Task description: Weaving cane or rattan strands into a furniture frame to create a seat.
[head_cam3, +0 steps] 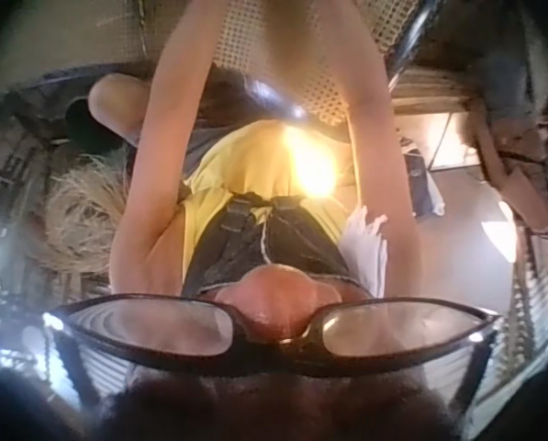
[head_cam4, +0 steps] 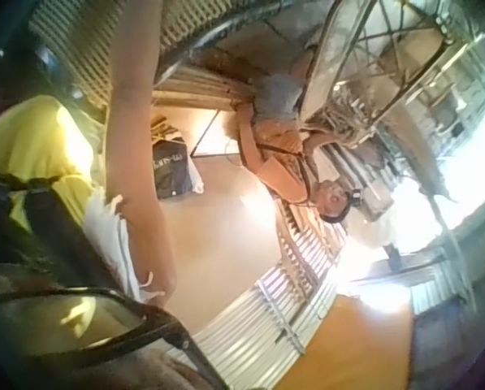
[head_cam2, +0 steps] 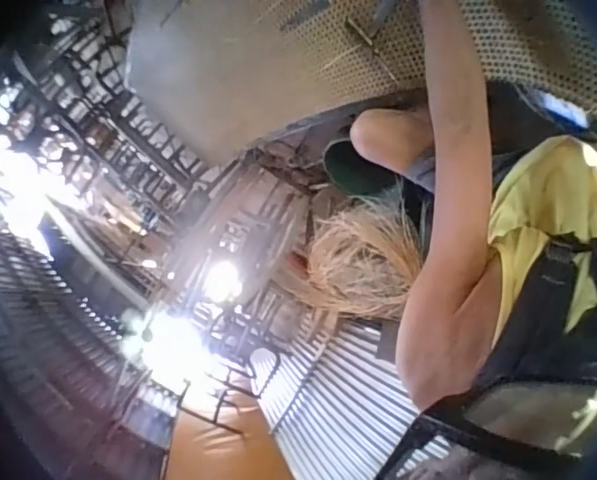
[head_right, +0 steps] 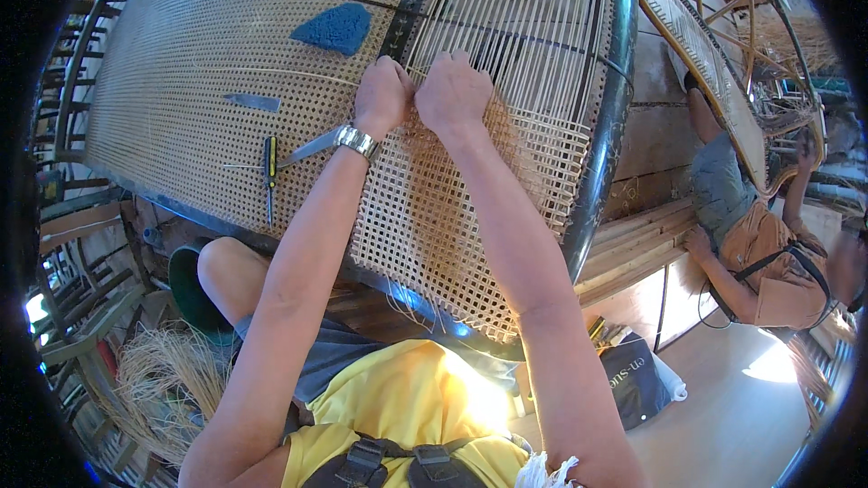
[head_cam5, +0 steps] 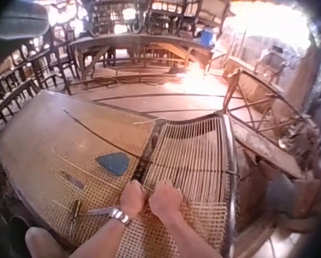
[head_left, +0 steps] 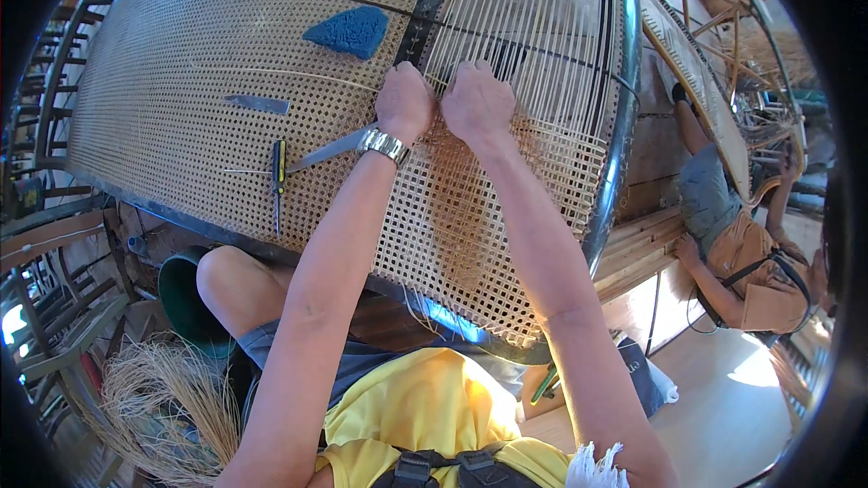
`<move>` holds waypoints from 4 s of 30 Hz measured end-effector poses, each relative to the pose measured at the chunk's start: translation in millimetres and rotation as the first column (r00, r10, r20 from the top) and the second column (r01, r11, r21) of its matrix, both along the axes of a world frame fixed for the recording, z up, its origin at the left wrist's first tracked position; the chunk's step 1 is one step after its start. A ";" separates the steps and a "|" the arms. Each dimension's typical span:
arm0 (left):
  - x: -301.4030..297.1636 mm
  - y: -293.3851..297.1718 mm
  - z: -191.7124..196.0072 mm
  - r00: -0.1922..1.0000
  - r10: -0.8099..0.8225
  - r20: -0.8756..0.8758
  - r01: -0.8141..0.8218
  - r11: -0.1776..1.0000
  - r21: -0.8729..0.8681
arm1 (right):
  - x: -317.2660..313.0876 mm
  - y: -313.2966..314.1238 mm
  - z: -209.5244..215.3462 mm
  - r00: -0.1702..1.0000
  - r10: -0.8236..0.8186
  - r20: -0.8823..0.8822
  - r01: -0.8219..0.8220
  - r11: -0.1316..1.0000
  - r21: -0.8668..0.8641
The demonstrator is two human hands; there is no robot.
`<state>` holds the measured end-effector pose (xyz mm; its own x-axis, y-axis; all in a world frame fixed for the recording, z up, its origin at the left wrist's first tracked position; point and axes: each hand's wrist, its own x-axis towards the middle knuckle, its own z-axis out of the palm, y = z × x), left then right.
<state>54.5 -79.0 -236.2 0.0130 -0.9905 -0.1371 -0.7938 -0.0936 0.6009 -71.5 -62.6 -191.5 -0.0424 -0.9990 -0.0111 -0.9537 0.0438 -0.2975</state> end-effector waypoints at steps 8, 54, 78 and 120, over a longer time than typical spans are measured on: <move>9.0 -3.6 -6.2 0.995 0.021 -0.093 -0.027 0.997 -0.069 | -2.5 -1.2 -8.4 0.999 0.050 -0.002 -0.050 0.997 -0.050; 68.6 -2.4 15.9 0.995 -0.092 -0.023 0.094 0.990 0.107 | -5.2 -0.3 4.3 0.936 0.336 -0.106 -0.316 0.934 0.168; 79.3 -18.5 11.2 0.997 0.023 0.069 -0.032 0.990 0.135 | -136.3 138.6 70.0 0.977 0.107 -0.182 -0.142 0.971 -0.193; 109.8 -5.0 0.8 0.947 0.304 0.102 -0.304 0.953 -0.011 | -140.3 138.4 58.4 0.953 -0.292 0.081 0.303 0.905 -0.298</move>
